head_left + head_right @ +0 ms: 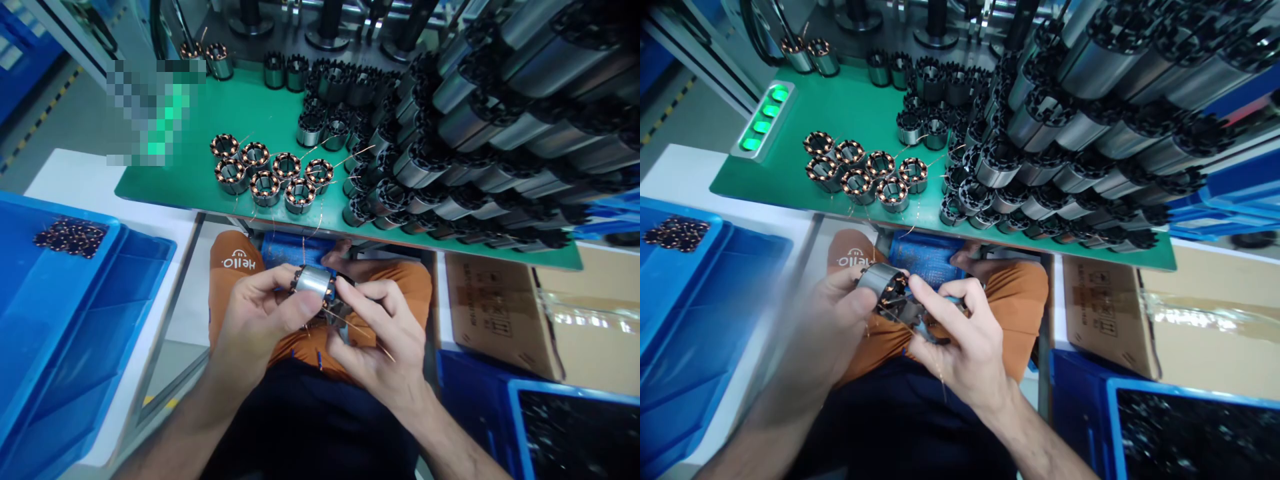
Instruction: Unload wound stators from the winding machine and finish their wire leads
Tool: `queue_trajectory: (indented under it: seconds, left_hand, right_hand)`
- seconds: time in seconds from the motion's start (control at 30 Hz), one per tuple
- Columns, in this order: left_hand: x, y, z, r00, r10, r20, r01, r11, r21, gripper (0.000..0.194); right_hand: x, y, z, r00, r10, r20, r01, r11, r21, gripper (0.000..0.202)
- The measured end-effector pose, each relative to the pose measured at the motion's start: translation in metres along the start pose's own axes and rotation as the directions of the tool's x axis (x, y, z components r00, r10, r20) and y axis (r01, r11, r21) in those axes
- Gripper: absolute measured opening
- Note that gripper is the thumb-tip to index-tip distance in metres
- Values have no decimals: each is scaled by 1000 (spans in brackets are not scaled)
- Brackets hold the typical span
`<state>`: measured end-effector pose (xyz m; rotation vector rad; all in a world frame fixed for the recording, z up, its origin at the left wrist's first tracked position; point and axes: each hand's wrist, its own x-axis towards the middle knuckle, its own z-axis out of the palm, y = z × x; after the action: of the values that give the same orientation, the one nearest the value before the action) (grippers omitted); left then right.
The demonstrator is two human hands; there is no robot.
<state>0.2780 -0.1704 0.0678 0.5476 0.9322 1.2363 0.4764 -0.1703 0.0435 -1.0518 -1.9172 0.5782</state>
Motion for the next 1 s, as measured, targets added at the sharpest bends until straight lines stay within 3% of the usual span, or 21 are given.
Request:
queue_trajectory:
  seconds: [0.53, 0.6, 0.73, 0.87, 0.93, 1.0]
  left_hand:
    - [0, -8, 1, 1000, -17, 5, 18, 997, -71, 22]
    - [1, -11, 1, 999, -24, -25, 22, 996, -88, 24]
    - [9, -26, -2, 983, 0, -184, -12, 998, -66, 38]
    - [15, -40, -25, 938, 50, -343, -45, 999, 21, 49]
    - [6, -33, -49, 906, 110, -410, -67, 991, 119, 50]
    - [-13, -13, -80, 869, 208, -448, -92, 959, 267, 49]
  right_hand:
    - [-7, 5, -1, 997, 65, 52, -70, 991, 114, 93]
    - [-7, 7, 1, 995, 78, 66, -86, 987, 139, 92]
    - [-5, 19, 10, 985, 95, 144, -123, 972, 198, 84]
    - [-2, 43, 27, 938, 179, 297, -231, 962, 148, 63]
    - [-7, 61, 34, 886, 264, 381, -311, 948, 66, 56]
    - [-16, 85, 40, 815, 328, 478, -372, 928, -2, 60]
